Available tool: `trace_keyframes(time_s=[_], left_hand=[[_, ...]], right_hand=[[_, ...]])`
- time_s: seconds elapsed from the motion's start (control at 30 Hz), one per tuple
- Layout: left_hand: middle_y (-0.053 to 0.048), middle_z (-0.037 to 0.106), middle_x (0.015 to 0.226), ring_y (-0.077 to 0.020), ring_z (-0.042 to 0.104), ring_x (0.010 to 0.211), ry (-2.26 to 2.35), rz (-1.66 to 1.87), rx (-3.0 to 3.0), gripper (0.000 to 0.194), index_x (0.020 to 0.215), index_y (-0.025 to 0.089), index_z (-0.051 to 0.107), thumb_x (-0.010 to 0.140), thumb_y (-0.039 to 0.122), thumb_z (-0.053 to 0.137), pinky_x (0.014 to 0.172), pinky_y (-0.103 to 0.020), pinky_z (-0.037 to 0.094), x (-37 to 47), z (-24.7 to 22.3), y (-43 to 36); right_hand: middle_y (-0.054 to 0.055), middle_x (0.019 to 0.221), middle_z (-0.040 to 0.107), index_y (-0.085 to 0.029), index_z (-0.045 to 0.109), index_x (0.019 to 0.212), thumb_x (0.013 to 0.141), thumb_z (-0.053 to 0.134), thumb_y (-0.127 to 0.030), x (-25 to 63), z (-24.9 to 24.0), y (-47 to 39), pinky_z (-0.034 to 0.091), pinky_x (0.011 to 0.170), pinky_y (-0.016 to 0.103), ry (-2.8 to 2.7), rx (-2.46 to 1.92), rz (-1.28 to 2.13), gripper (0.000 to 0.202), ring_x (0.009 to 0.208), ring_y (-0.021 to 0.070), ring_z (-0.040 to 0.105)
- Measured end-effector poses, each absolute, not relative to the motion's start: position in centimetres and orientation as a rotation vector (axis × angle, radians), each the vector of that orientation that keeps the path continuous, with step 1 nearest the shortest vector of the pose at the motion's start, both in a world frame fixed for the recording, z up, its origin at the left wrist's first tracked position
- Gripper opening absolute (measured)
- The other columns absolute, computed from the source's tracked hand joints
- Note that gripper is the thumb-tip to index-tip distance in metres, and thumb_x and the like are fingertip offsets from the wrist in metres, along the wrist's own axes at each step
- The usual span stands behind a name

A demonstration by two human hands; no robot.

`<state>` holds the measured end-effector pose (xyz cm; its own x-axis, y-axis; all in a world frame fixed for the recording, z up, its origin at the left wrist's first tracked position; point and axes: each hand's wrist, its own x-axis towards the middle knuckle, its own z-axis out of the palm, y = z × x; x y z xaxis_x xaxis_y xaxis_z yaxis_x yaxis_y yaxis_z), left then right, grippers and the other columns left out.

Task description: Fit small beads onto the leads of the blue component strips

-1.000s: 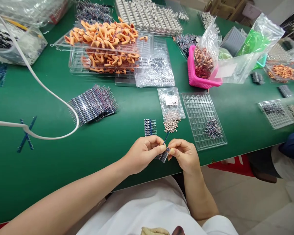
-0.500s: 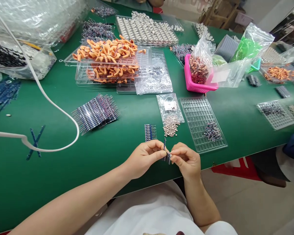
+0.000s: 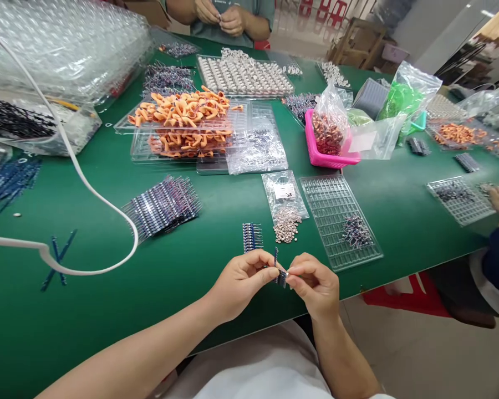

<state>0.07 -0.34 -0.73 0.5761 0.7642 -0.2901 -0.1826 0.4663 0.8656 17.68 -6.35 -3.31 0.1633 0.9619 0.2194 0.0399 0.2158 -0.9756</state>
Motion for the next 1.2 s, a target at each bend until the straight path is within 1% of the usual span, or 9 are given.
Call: trace_keyframes(time_s=[0.13, 0.27, 0.5, 0.6, 0.67, 0.83, 1.0, 1.2], left_hand=[[-0.005, 0.072, 0.082, -0.0178, 0.066, 0.078, 0.849, 0.674, 0.966, 0.030, 0.081, 0.016, 0.066, 0.080, 0.043, 0.079, 0.079, -0.032, 0.055, 0.0, -0.7, -0.6], [-0.005, 0.071, 0.079, -0.0179, 0.067, 0.077, 0.919, 0.693, 1.025, 0.024, 0.081, 0.016, 0.069, 0.080, 0.038, 0.078, 0.075, -0.030, 0.055, -0.1, -0.8, -0.8], [-0.007, 0.075, 0.084, -0.0203, 0.070, 0.081, 0.918, 0.690, 1.123, 0.019, 0.085, 0.016, 0.072, 0.081, 0.034, 0.077, 0.080, -0.032, 0.058, -0.1, -1.2, -0.8], [-0.007, 0.076, 0.089, -0.0208, 0.072, 0.084, 0.919, 0.687, 1.068, 0.025, 0.095, 0.016, 0.072, 0.078, 0.031, 0.080, 0.083, -0.033, 0.059, 0.0, -1.3, -0.8], [-0.008, 0.077, 0.091, -0.0211, 0.072, 0.086, 0.934, 0.689, 1.050, 0.027, 0.098, 0.015, 0.072, 0.077, 0.031, 0.080, 0.083, -0.033, 0.059, 0.1, -1.5, -0.8], [-0.008, 0.077, 0.084, -0.0210, 0.072, 0.081, 0.973, 0.670, 1.168, 0.019, 0.085, 0.015, 0.074, 0.081, 0.033, 0.073, 0.077, -0.031, 0.057, 0.1, -1.6, -0.6], [-0.007, 0.075, 0.082, -0.0193, 0.069, 0.078, 0.983, 0.678, 1.393, 0.017, 0.085, 0.016, 0.071, 0.086, 0.032, 0.066, 0.075, -0.029, 0.054, -0.2, -1.2, -0.6], [-0.004, 0.071, 0.076, -0.0168, 0.062, 0.072, 0.938, 0.631, 1.610, 0.017, 0.082, 0.017, 0.068, 0.090, 0.029, 0.059, 0.071, -0.027, 0.048, -0.4, -0.9, -0.7]], right_hand=[[0.003, 0.074, 0.068, -0.025, 0.075, 0.088, 0.084, 0.076, -0.019, 17.6, -3.2, -6.3, 0.049, 0.056, 0.028, -1.206, -1.138, 0.893, 0.007, 0.066, 0.0166, 0.061], [0.003, 0.076, 0.067, -0.025, 0.075, 0.090, 0.085, 0.074, -0.019, 17.6, -3.2, -6.3, 0.049, 0.056, 0.027, -1.217, -1.187, 0.898, 0.007, 0.067, 0.0168, 0.062], [0.002, 0.075, 0.063, -0.022, 0.071, 0.085, 0.089, 0.068, -0.021, 17.6, -2.9, -6.2, 0.045, 0.053, 0.025, -1.248, -1.271, 0.927, 0.006, 0.063, 0.0142, 0.059], [0.002, 0.075, 0.061, -0.021, 0.070, 0.084, 0.090, 0.067, -0.022, 17.7, -3.0, -6.2, 0.044, 0.054, 0.024, -1.250, -1.280, 0.908, 0.007, 0.064, 0.0135, 0.057], [0.002, 0.076, 0.060, -0.021, 0.069, 0.084, 0.091, 0.066, -0.022, 17.7, -3.2, -6.3, 0.044, 0.054, 0.024, -1.257, -1.286, 0.908, 0.008, 0.065, 0.0133, 0.057], [0.001, 0.078, 0.059, -0.021, 0.068, 0.087, 0.093, 0.064, -0.023, 17.7, -3.7, -6.4, 0.044, 0.056, 0.024, -1.268, -1.302, 0.915, 0.008, 0.065, 0.0122, 0.056], [0.000, 0.078, 0.059, -0.023, 0.069, 0.088, 0.093, 0.065, -0.024, 17.8, -3.7, -6.5, 0.044, 0.059, 0.024, -1.262, -1.263, 0.960, 0.007, 0.067, 0.0119, 0.056], [-0.001, 0.079, 0.058, -0.023, 0.070, 0.088, 0.093, 0.066, -0.027, 18.4, -4.3, -6.5, 0.042, 0.056, 0.023, -1.118, -1.141, 1.222, 0.008, 0.063, 0.0100, 0.054]])
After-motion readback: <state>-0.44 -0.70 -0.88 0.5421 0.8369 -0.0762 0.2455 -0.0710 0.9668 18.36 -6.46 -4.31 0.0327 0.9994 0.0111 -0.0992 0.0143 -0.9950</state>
